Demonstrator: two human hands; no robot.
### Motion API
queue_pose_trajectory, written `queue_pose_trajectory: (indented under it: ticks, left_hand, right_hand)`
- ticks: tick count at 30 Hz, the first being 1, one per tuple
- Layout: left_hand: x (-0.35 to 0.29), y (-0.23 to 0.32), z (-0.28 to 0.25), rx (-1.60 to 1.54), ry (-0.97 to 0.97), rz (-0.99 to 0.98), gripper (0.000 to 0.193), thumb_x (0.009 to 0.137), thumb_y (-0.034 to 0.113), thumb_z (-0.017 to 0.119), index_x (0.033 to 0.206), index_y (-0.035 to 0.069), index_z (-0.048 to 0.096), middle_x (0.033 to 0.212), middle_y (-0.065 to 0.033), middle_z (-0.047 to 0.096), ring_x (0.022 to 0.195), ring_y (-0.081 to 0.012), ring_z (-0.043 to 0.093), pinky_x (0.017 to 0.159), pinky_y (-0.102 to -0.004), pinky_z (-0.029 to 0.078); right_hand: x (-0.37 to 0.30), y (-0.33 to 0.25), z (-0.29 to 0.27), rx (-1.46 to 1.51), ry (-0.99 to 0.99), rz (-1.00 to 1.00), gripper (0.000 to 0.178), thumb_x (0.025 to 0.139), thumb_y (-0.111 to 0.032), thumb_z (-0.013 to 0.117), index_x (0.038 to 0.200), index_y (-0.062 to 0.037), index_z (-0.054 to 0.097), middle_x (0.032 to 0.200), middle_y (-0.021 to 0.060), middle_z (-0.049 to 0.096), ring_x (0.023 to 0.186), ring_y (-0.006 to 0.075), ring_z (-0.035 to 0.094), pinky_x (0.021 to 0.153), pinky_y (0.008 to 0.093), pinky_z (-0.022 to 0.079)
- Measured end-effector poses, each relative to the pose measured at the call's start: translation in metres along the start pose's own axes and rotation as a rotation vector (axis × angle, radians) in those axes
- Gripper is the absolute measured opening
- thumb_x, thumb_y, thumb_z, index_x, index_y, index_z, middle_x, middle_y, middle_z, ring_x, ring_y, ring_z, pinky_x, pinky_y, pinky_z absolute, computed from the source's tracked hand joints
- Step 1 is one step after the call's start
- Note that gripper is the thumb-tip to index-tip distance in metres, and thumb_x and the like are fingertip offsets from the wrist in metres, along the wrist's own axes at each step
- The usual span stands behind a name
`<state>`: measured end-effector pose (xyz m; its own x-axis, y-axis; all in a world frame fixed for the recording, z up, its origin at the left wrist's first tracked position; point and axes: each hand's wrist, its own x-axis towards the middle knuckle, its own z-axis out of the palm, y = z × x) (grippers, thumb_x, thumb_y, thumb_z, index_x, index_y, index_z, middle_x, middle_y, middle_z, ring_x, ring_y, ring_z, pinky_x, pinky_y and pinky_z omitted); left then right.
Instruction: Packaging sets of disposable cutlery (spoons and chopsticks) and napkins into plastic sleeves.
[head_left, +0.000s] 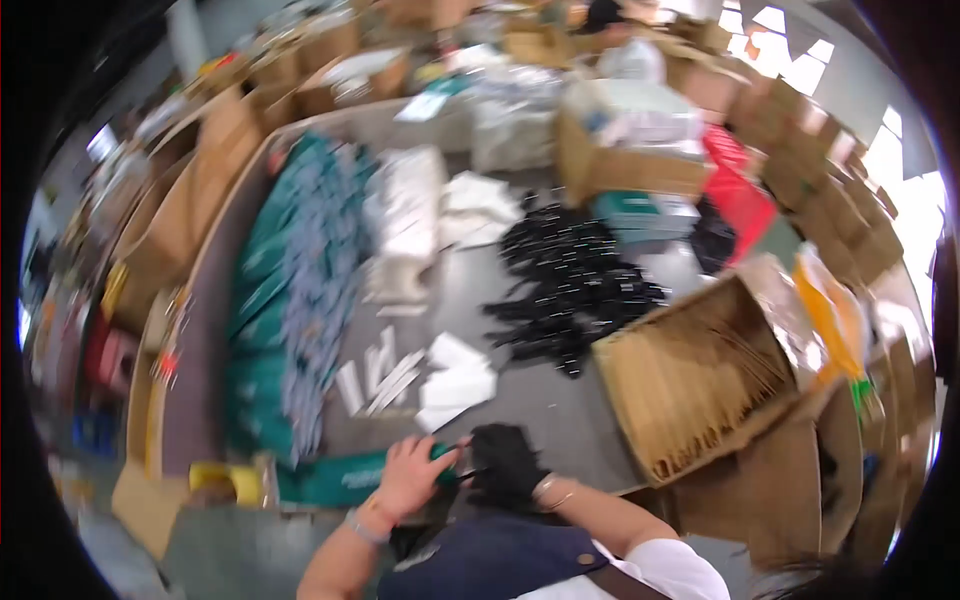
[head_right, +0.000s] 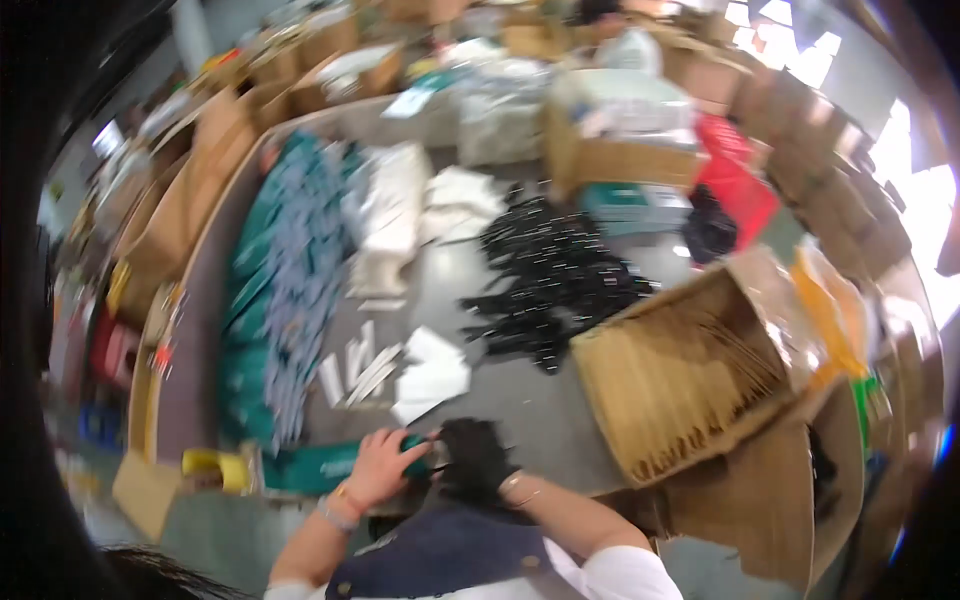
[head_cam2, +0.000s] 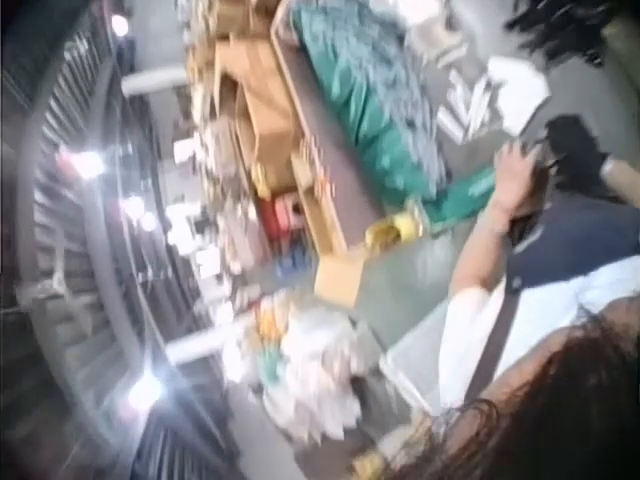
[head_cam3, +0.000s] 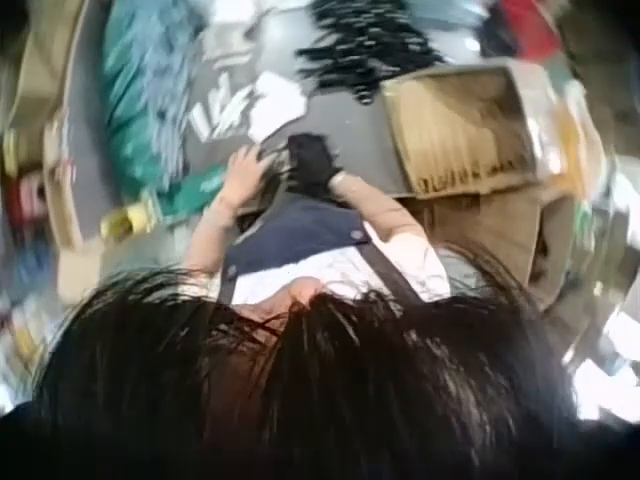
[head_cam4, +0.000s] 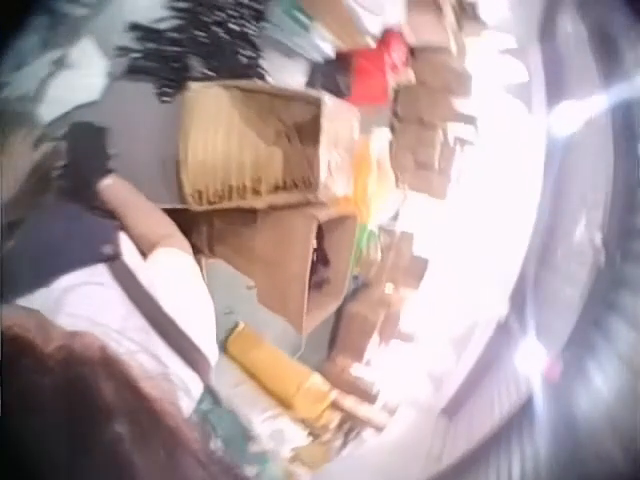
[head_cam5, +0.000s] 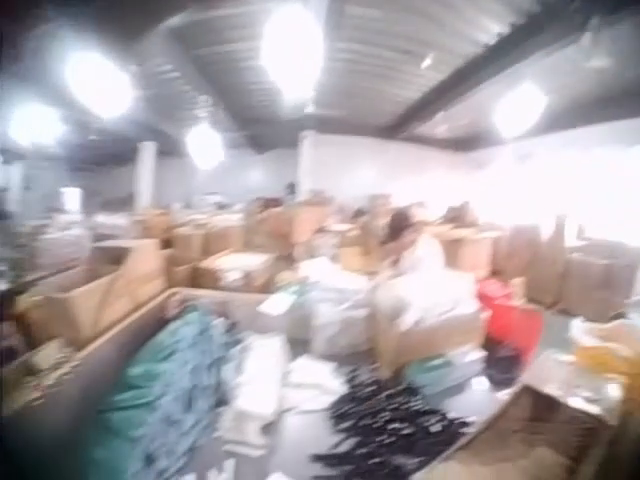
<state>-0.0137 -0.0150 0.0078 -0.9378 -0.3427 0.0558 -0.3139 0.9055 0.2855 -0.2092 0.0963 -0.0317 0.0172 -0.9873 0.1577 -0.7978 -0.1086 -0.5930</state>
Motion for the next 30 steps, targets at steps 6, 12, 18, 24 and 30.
queue_pose_trajectory:
  ticks: [6, 12, 18, 24, 30]
  left_hand:
    - [0.010, 0.007, -0.061, 0.124, -0.268, -0.053, 0.033, 0.064, 0.012, 0.072, 0.095, 0.018, 0.063, 0.102, -0.0105, 0.054, 0.095, -0.0321, 0.054, 0.077, -0.0437, 0.047]
    - [-0.006, -0.102, -0.158, 0.077, 0.273, -0.135, 0.032, 0.065, 0.002, 0.067, 0.095, 0.012, 0.065, 0.114, -0.0176, 0.055, 0.108, -0.0432, 0.051, 0.090, -0.0491, 0.046]
    - [-0.037, -0.069, -0.047, 0.122, 0.429, -0.420, 0.052, 0.068, 0.024, 0.076, 0.113, 0.004, 0.060, 0.129, -0.0209, 0.048, 0.118, -0.0420, 0.046, 0.100, -0.0505, 0.039]
    - [-0.047, -0.019, 0.044, -0.152, 0.338, -0.802, 0.093, 0.061, 0.046, 0.085, 0.133, 0.002, 0.049, 0.142, -0.0187, 0.038, 0.133, -0.0419, 0.029, 0.111, -0.0585, 0.021]
    - [-0.053, -0.021, 0.042, -0.277, 0.354, -0.790, 0.094, 0.061, 0.047, 0.085, 0.134, 0.001, 0.048, 0.143, -0.0190, 0.037, 0.137, -0.0407, 0.025, 0.113, -0.0583, 0.017]
  right_hand:
    - [0.010, -0.021, -0.047, -0.188, -0.023, -0.025, 0.060, 0.058, -0.036, 0.083, 0.108, -0.0105, 0.060, 0.104, 0.0098, 0.060, 0.099, 0.0306, 0.056, 0.089, 0.0486, 0.038]
    - [0.007, -0.004, -0.080, -0.148, 0.242, 0.171, 0.060, 0.053, -0.018, 0.085, 0.105, -0.0099, 0.056, 0.096, 0.0087, 0.058, 0.093, 0.0322, 0.055, 0.082, 0.0430, 0.043]
    - [0.004, -0.014, -0.068, -0.187, -0.012, 0.199, 0.057, 0.062, -0.034, 0.081, 0.109, -0.0133, 0.056, 0.103, 0.0087, 0.058, 0.098, 0.0294, 0.055, 0.088, 0.0449, 0.037]
    - [0.011, -0.026, -0.064, -0.343, -0.196, 0.171, 0.059, 0.065, -0.036, 0.081, 0.114, -0.0124, 0.058, 0.110, 0.0092, 0.059, 0.104, 0.0282, 0.056, 0.095, 0.0458, 0.034]
    - [0.011, -0.023, -0.048, -0.214, -0.271, 0.143, 0.059, 0.066, -0.037, 0.080, 0.114, -0.0108, 0.058, 0.112, 0.0091, 0.058, 0.105, 0.0300, 0.055, 0.097, 0.0468, 0.034]
